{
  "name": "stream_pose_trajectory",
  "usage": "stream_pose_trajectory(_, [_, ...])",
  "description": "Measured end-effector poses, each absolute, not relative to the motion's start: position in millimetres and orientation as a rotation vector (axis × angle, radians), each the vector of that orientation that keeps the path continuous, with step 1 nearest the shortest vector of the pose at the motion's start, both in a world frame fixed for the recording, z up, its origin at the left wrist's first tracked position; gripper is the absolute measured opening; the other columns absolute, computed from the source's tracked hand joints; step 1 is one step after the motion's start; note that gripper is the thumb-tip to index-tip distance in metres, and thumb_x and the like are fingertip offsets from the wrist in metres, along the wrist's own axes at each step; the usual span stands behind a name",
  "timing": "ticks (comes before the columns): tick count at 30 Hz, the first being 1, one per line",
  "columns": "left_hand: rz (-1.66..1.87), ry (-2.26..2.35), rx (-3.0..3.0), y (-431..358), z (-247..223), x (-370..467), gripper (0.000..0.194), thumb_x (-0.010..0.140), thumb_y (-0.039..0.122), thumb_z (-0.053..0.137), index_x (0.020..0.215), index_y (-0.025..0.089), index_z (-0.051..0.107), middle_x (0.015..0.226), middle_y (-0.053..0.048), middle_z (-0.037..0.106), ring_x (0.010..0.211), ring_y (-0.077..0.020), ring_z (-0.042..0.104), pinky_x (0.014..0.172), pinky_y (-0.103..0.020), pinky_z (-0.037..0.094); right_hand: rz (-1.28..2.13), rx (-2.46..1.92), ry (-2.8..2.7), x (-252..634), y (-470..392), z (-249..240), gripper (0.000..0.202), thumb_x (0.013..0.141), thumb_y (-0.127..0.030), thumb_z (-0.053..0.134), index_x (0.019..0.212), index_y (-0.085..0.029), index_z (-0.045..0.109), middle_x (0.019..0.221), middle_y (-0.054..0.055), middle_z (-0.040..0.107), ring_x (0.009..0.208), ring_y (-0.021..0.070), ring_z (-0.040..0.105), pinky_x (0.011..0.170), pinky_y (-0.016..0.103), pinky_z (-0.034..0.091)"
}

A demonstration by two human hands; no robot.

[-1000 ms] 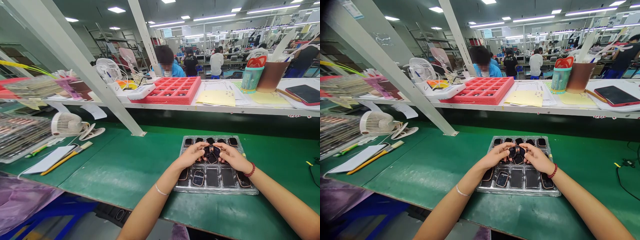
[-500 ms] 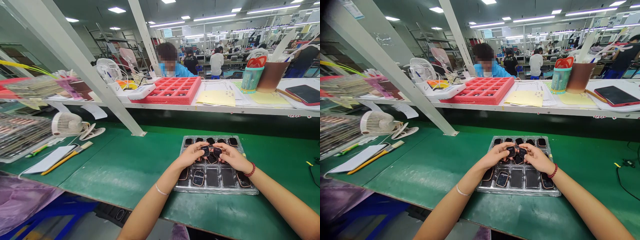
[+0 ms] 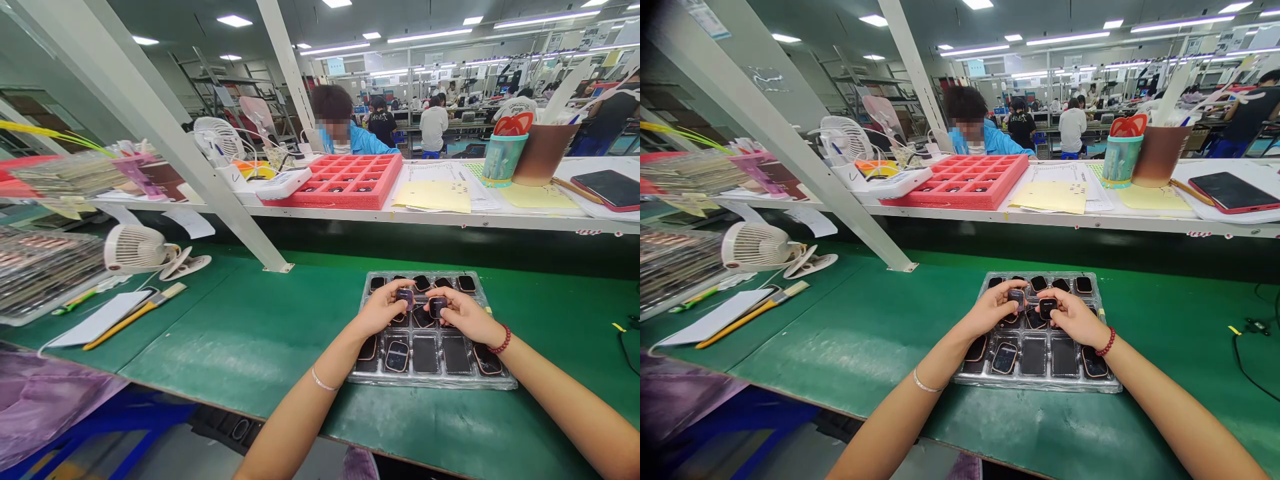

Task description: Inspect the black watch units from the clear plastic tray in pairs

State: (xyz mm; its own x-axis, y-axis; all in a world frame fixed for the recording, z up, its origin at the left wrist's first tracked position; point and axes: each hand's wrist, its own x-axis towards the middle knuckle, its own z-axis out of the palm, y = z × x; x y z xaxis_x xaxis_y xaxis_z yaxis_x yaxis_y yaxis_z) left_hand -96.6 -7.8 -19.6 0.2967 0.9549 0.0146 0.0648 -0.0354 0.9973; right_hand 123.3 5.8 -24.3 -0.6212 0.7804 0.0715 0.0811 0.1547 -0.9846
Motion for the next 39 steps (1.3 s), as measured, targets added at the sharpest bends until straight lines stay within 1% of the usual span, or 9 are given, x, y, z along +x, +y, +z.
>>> stream_pose_trajectory(6, [0.96, 1.084, 1.445, -8.9, -18.2, -95.8, 0.054, 0.069, 0.008, 0.056, 0.122, 0.016, 0.05, 0.099, -0.008, 0.064, 0.081, -0.0163, 0.059, 0.069, -0.026, 0.046, 1.525, -0.812, -1.838, 122.9, 5.5, -23.8, 0.044, 0.073, -0.006, 0.047, 0.115, -0.021, 0.051, 0.108, 0.007, 0.063, 0.089, 0.0173, 0.061, 0.072, 0.031, 0.052])
stream_pose_trajectory(12, [0.964, 1.083, 1.452, -9.6, -17.3, -94.5, 0.052, 0.068, 0.008, 0.056, 0.119, 0.017, 0.052, 0.095, -0.006, 0.063, 0.075, -0.0135, 0.058, 0.066, -0.025, 0.045, 1.517, -0.816, -1.85, 122.8, 5.3, -21.6, 0.044, 0.073, -0.008, 0.048, 0.114, -0.022, 0.051, 0.108, 0.007, 0.064, 0.087, 0.0174, 0.061, 0.073, 0.032, 0.052])
stream_pose_trajectory(17, [0.963, 1.071, 1.478, -7.9, -22.0, -95.2, 0.044, 0.072, 0.013, 0.055, 0.116, 0.016, 0.054, 0.092, -0.006, 0.063, 0.068, -0.0116, 0.056, 0.062, -0.024, 0.046, 1.5, -0.833, -1.867, 122.7, 4.8, -23.5, 0.035, 0.079, -0.015, 0.05, 0.113, -0.021, 0.05, 0.107, 0.008, 0.063, 0.086, 0.0172, 0.061, 0.07, 0.032, 0.051])
stream_pose_trajectory(21, [0.962, 1.073, 1.517, -5.5, -29.0, -97.8, 0.038, 0.077, 0.018, 0.055, 0.115, 0.016, 0.054, 0.089, -0.006, 0.063, 0.066, -0.0115, 0.057, 0.062, -0.024, 0.046, 1.461, -0.853, -1.864, 121.9, 4.1, -21.2, 0.021, 0.085, -0.022, 0.049, 0.106, -0.018, 0.051, 0.093, 0.007, 0.066, 0.084, 0.018, 0.062, 0.069, 0.031, 0.05])
stream_pose_trajectory(26, [0.974, 1.074, 1.523, -3.9, -32.9, -98.5, 0.033, 0.079, 0.023, 0.055, 0.111, 0.015, 0.056, 0.093, -0.007, 0.063, 0.07, -0.0129, 0.059, 0.069, -0.028, 0.049, 1.118, -0.924, -1.972, 130.1, -8.6, -6.2, 0.01, 0.084, -0.018, 0.049, 0.089, -0.018, 0.057, 0.087, 0.006, 0.067, 0.083, 0.0188, 0.062, 0.077, 0.034, 0.047])
stream_pose_trajectory(30, [0.953, 1.12, 1.508, -4.7, -27.7, -97.6, 0.031, 0.078, 0.026, 0.057, 0.107, 0.015, 0.058, 0.092, -0.006, 0.064, 0.068, -0.0132, 0.059, 0.067, -0.028, 0.049, 0.857, -1.064, -2.116, 145.1, -35.1, -5.4, 0.012, 0.081, -0.013, 0.052, 0.081, -0.02, 0.061, 0.079, 0.003, 0.065, 0.076, 0.0186, 0.059, 0.071, 0.032, 0.046])
stream_pose_trajectory(32, [0.962, 1.173, 1.525, -7.6, -21.9, -96.9, 0.028, 0.078, 0.026, 0.056, 0.104, 0.015, 0.059, 0.093, -0.007, 0.064, 0.069, -0.0138, 0.059, 0.067, -0.028, 0.049, 0.772, -1.081, -2.17, 152.7, -48.4, -9.8, 0.012, 0.082, -0.013, 0.052, 0.082, -0.021, 0.061, 0.079, 0.004, 0.066, 0.077, 0.0195, 0.058, 0.071, 0.033, 0.047])
stream_pose_trajectory(36, [0.926, 1.234, 1.759, -27.0, -6.0, -88.0, 0.022, 0.079, 0.022, 0.053, 0.098, 0.016, 0.062, 0.096, -0.006, 0.065, 0.081, -0.0165, 0.06, 0.072, -0.027, 0.047, 0.623, -0.993, -2.263, 165.4, -63.7, -19.1, 0.019, 0.084, -0.012, 0.05, 0.094, -0.021, 0.063, 0.095, 0.007, 0.066, 0.092, 0.0217, 0.056, 0.083, 0.037, 0.046])
stream_pose_trajectory(39, [0.669, 1.185, 1.988, -49.9, 0.5, -71.5, 0.018, 0.083, 0.021, 0.048, 0.093, 0.017, 0.062, 0.085, -0.003, 0.067, 0.073, -0.015, 0.06, 0.068, -0.026, 0.047, 0.533, -0.958, -2.298, 172.4, -65.0, -23.4, 0.023, 0.083, -0.012, 0.05, 0.101, -0.021, 0.061, 0.102, 0.008, 0.064, 0.098, 0.0228, 0.055, 0.087, 0.04, 0.046])
